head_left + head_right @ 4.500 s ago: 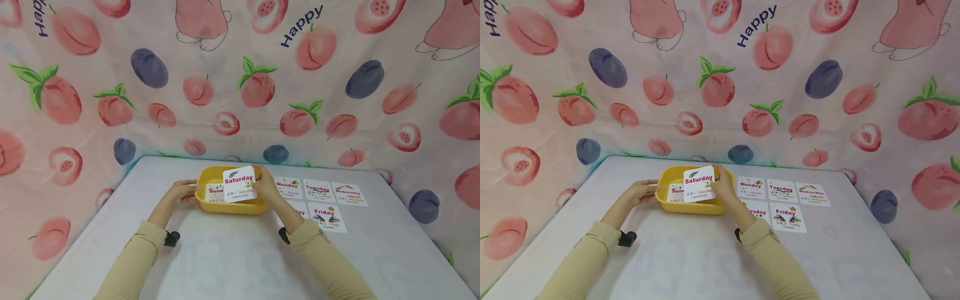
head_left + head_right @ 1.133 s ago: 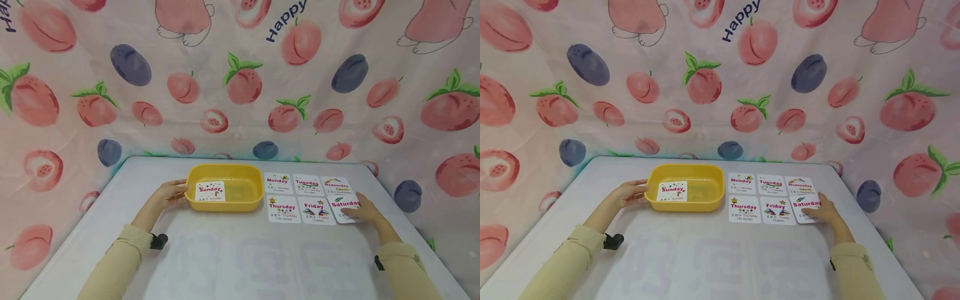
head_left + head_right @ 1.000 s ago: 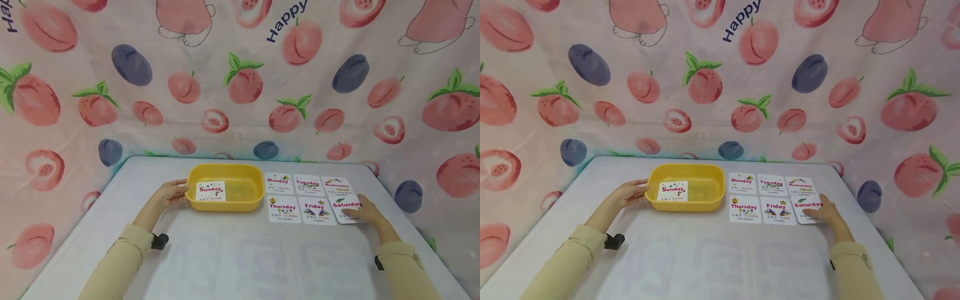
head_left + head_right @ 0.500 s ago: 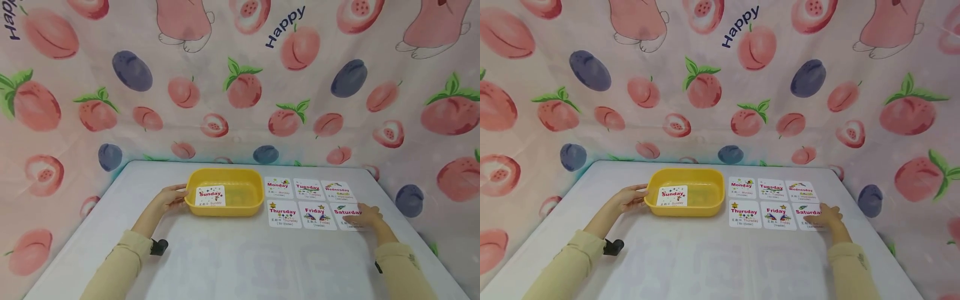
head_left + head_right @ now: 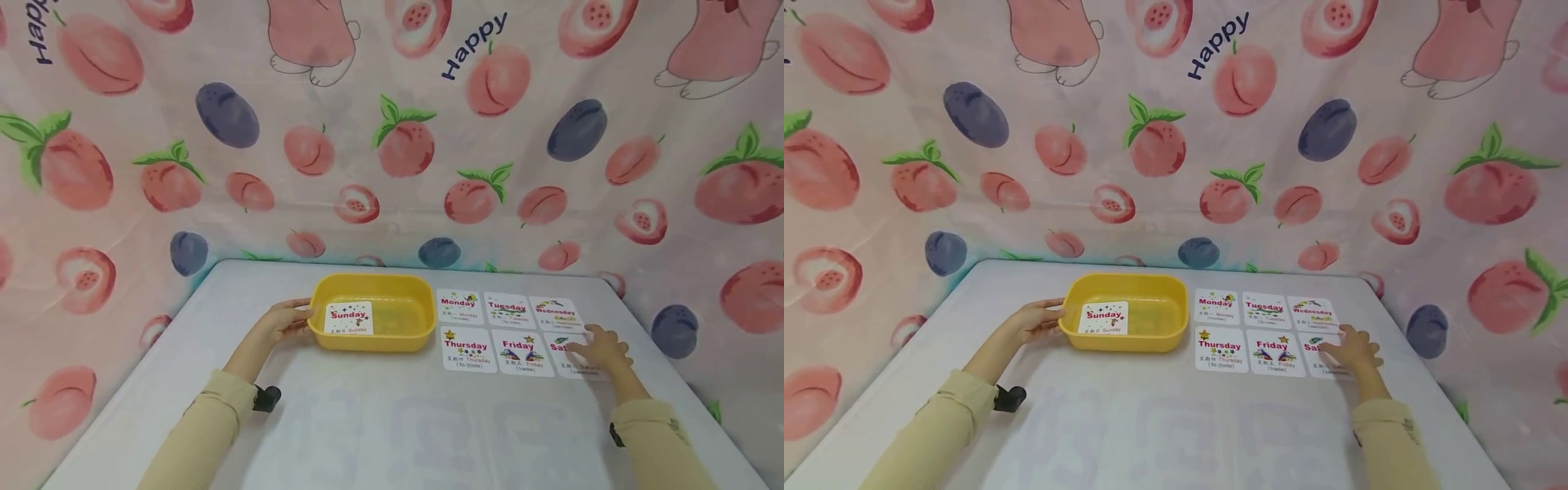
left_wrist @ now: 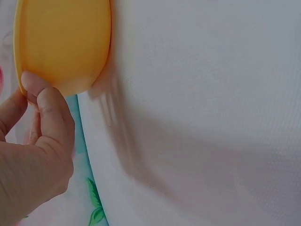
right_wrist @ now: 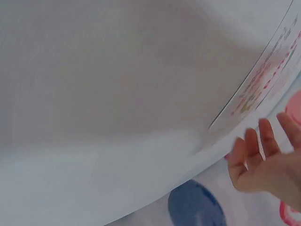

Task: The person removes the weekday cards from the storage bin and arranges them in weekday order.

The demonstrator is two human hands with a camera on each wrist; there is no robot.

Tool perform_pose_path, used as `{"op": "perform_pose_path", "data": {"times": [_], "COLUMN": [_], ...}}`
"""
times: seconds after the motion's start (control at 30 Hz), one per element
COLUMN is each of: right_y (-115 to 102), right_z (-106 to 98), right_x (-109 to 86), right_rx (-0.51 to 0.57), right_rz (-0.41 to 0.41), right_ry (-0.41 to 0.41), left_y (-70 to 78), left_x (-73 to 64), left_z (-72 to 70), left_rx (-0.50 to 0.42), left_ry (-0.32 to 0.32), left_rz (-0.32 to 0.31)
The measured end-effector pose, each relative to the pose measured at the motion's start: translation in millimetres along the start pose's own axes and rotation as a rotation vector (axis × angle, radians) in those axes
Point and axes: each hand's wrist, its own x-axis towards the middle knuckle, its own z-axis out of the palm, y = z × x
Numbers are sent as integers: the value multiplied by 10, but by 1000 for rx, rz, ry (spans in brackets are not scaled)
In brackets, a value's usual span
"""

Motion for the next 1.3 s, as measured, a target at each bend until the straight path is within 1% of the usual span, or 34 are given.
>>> {"op": "perform_pose_path", "data": {"times": [0.17, 0.23, 0.33, 0.43, 0.5, 0.6, 0.73, 0.87, 1.03, 1.17, 1.3], "right_y": [-217, -332, -517, -705, -840, -1032, -1251, -1467, -1756, -1970, -2135], "right_z": [109, 150, 205, 275, 322, 383, 447, 533, 653, 708, 744], "right_x": [-22, -30, -51, -79, -98, -106, -122, -154, -171, -199, -257], "right_rx": [95, 134, 204, 272, 316, 366, 440, 515, 550, 565, 561], "right_rz": [-38, -58, -100, -132, -151, -191, -207, -230, -274, -284, -280], "right_ry": [254, 334, 411, 439, 440, 435, 427, 412, 338, 268, 212], "left_y": [-1, -5, -12, -26, -31, -33, -10, 2, 11, 27, 25], "left_x": [-2, -2, -8, -13, -17, -6, 43, 68, 46, 35, 28], "left_z": [-10, -16, -19, -18, -14, -4, 27, 33, 29, 31, 24], "left_rx": [9, 4, 7, 14, 19, 23, 35, 42, 43, 41, 38], "left_ry": [7, 7, 6, 9, 7, 21, 45, 49, 55, 58, 51], "left_rz": [-2, -3, -7, -14, -16, -17, -24, -23, -18, -9, -10]}}
